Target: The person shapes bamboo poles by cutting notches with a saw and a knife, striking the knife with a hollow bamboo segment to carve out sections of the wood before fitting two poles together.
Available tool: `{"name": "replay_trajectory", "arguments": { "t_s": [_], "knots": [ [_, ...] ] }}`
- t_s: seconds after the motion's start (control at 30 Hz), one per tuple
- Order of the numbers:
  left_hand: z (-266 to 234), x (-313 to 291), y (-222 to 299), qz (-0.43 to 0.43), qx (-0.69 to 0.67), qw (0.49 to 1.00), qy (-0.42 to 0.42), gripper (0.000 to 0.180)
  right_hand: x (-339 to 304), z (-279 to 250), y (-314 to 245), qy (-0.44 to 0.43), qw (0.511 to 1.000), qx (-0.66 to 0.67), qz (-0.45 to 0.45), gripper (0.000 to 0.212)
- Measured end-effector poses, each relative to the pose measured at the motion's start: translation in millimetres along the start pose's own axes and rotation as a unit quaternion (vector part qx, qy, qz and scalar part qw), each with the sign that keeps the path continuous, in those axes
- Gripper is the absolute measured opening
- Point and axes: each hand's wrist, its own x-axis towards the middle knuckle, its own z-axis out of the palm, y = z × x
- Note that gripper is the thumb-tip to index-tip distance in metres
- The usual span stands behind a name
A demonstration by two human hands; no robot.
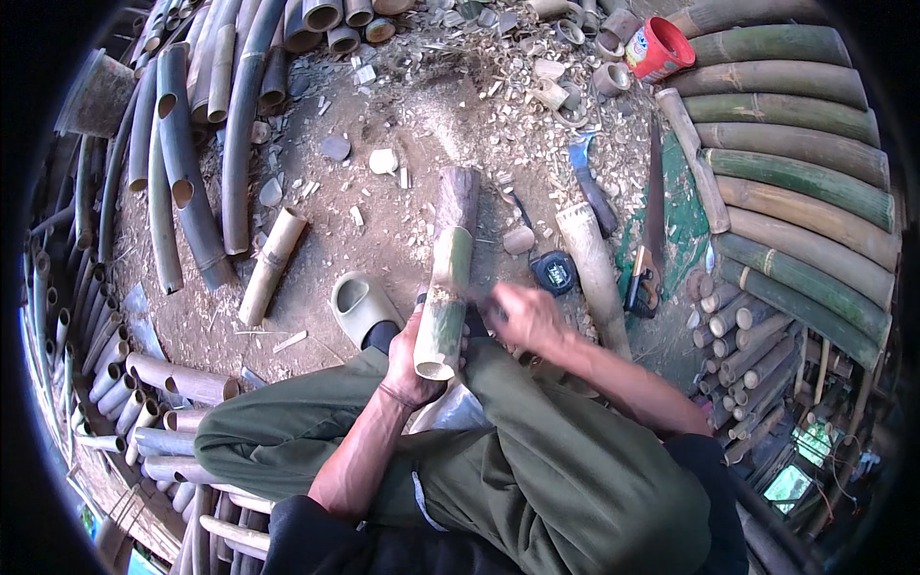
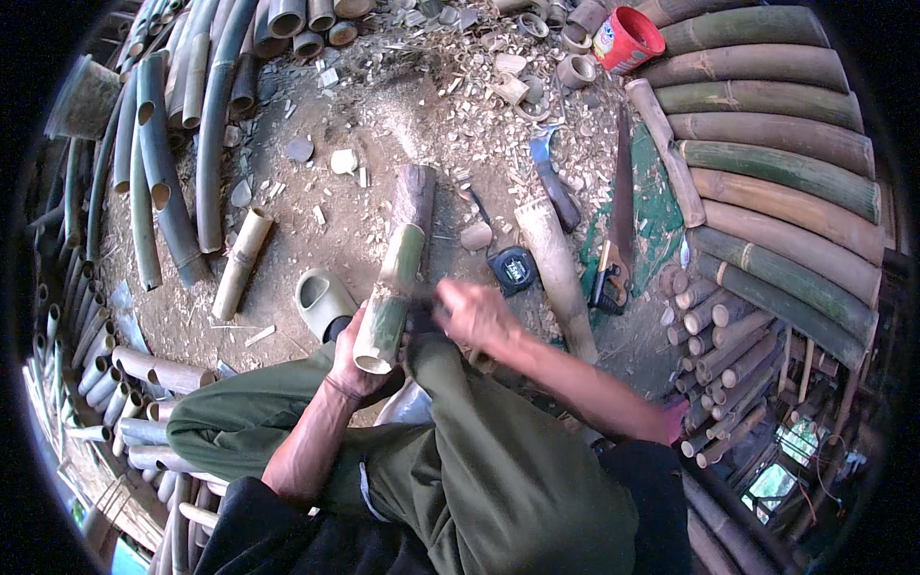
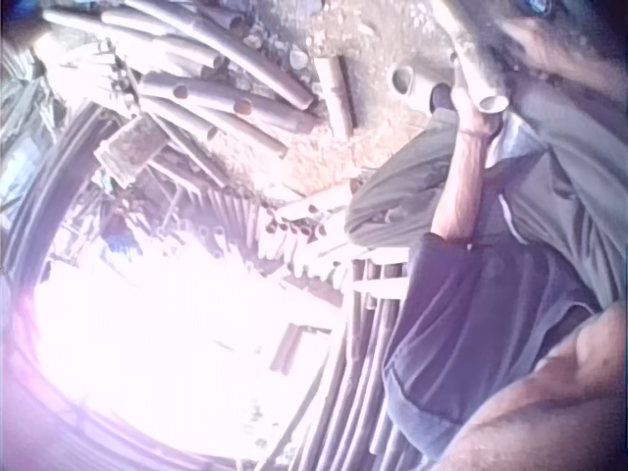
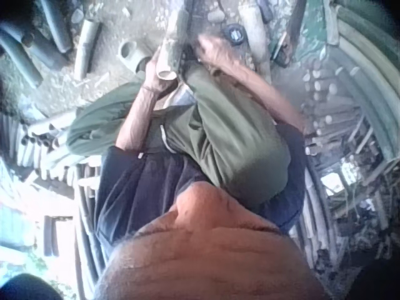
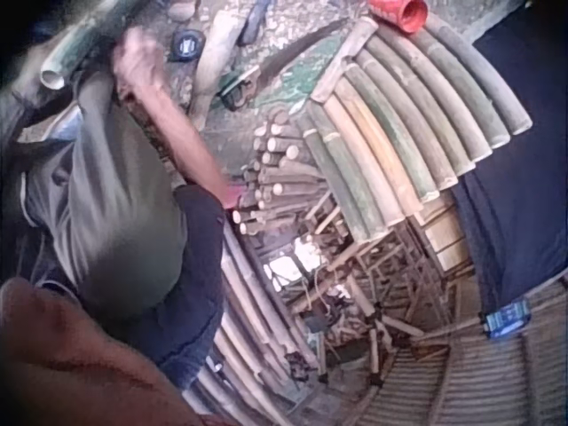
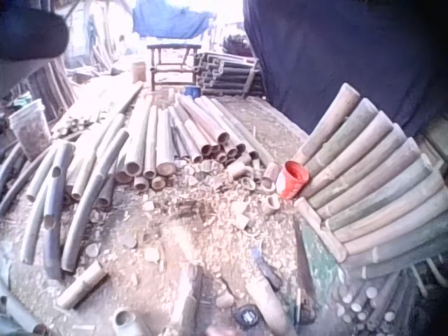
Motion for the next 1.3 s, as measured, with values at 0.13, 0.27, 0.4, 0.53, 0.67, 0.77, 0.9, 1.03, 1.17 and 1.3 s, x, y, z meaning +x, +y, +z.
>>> {"name": "replay_trajectory", "arguments": {
  "t_s": [0.13,0.27,0.4,0.53,0.67,0.77,0.9,1.03,1.17,1.3],
  "knots": [
    [2.2,7.1,-2.9,0.0,-0.024,0.999,0.043,0.051,3.3,-10.8,-2.3,0.041,0.997,0.058,0.015,0.026],
    [27.2,2.9,-2.3,0.021,0.099,0.992,0.081,0.049,-2.2,-27.3,-21.6,0.09,0.978,0.147,0.115,0.032],
    [30.4,-0.6,14.3,0.181,0.169,0.969,0.008,0.056,-12.1,-34.3,12.7,0.111,0.934,0.206,0.27,0.022],
    [21.0,7.3,70.7,0.328,0.256,0.908,0.046,0.056,-22.3,-34.0,19.4,0.081,0.857,0.368,0.35,0.019],
    [29.0,29.1,153.1,0.364,0.573,0.679,0.28,0.065,-33.7,-11.8,28.9,0.041,0.863,0.368,0.343,0.018],
    [17.8,34.8,217.5,0.47,0.688,0.407,0.375,0.072,-39.0,-2.0,23.3,0.003,0.865,0.36,0.35,0.017],
    [-5.2,16.4,270.9,0.41,0.722,0.265,0.49,0.064,-58.7,3.1,30.5,0.016,0.887,0.293,0.357,0.023],
    [-60.4,-30.6,255.0,0.081,0.694,0.314,0.643,0.064,-59.0,5.2,27.1,-0.001,0.911,0.205,0.358,0.039],
    [-143.8,-71.0,252.3,0.051,0.773,0.288,0.563,0.068,-49.9,6.0,22.2,0.043,0.943,0.162,0.288,0.052],
    [-99.8,-65.4,243.9,0.121,0.844,0.331,0.405,0.079,-40.3,-10.0,14.1,0.095,0.972,0.122,0.176,0.05]
  ]
}}
